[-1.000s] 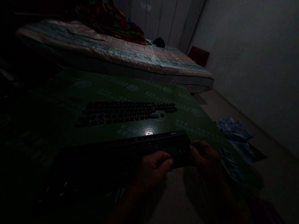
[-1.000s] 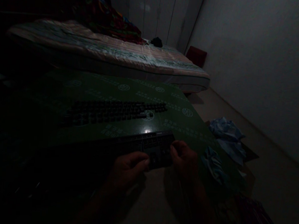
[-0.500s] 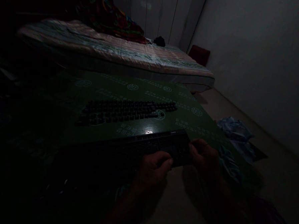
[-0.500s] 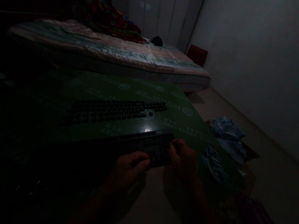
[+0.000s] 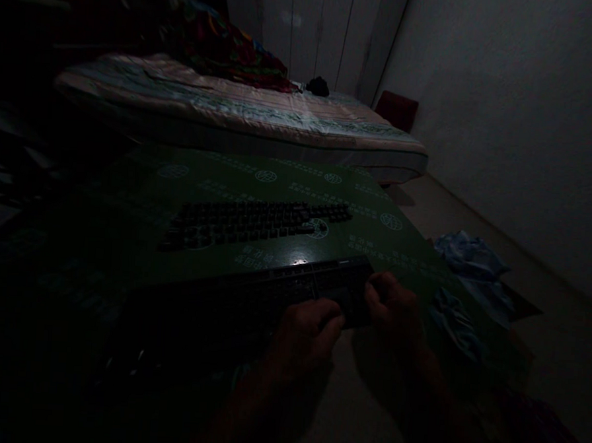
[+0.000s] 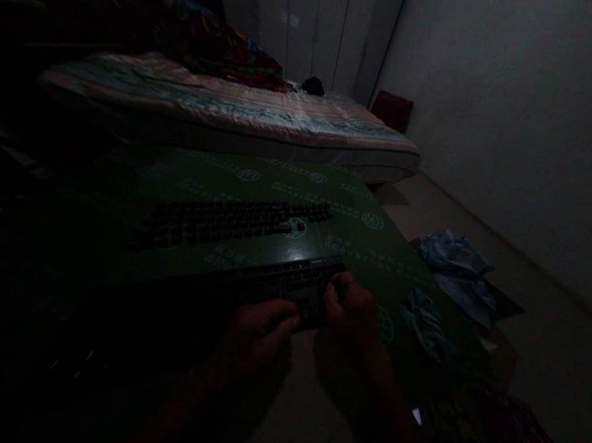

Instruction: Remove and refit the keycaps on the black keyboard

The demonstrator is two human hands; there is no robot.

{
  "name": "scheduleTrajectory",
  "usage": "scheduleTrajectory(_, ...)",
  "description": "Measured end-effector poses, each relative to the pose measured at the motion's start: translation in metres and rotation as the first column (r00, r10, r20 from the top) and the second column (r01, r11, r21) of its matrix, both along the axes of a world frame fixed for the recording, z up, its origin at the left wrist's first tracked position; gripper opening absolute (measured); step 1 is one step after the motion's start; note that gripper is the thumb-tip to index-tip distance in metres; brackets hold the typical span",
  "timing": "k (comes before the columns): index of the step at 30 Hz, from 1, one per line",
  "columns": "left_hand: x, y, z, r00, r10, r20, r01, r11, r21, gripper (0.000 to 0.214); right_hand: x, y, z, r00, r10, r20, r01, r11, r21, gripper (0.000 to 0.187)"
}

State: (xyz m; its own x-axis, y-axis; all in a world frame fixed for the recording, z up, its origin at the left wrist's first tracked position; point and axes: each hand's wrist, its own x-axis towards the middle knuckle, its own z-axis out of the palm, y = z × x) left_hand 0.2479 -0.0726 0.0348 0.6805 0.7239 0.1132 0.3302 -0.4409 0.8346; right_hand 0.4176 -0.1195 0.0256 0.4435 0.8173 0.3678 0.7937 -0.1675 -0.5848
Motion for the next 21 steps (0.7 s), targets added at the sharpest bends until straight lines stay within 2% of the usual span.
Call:
scheduleTrajectory(5,0.002,0.002,0.002,0.976,-0.026,-0.217,0.074,0.974,0.216,0.014,0.002,0.001,-0.003,0.999,0.015,-0.043,-0.014,1.000,0.013,0.019)
scheduleTrajectory(10,0.022,0.012,0.005,0.964,-0.002,-0.267,0.105,0.922,0.372,0.017,0.002,0.005,-0.006,0.995,-0.022,-0.094,0.020,1.000,-0.022,0.023)
scheduleTrajectory(13,0.040,0.019,-0.001,0.957,0.003,-0.289,0.113,0.916,0.384,0.022,-0.001,0.008,-0.003,0.997,-0.022,-0.068,0.016,0.996,-0.082,0.025)
scheduleTrajectory(16,0.056,0.022,-0.013,0.967,0.002,-0.253,0.098,0.918,0.383,0.022,-0.005,0.011,-0.003,0.995,-0.020,-0.093,0.013,0.996,-0.084,0.028)
scheduleTrajectory(21,0.063,0.022,-0.032,0.975,0.021,-0.222,0.054,0.943,0.328,0.022,-0.010,0.013,-0.018,0.974,-0.115,-0.193,0.110,0.993,-0.038,0.036)
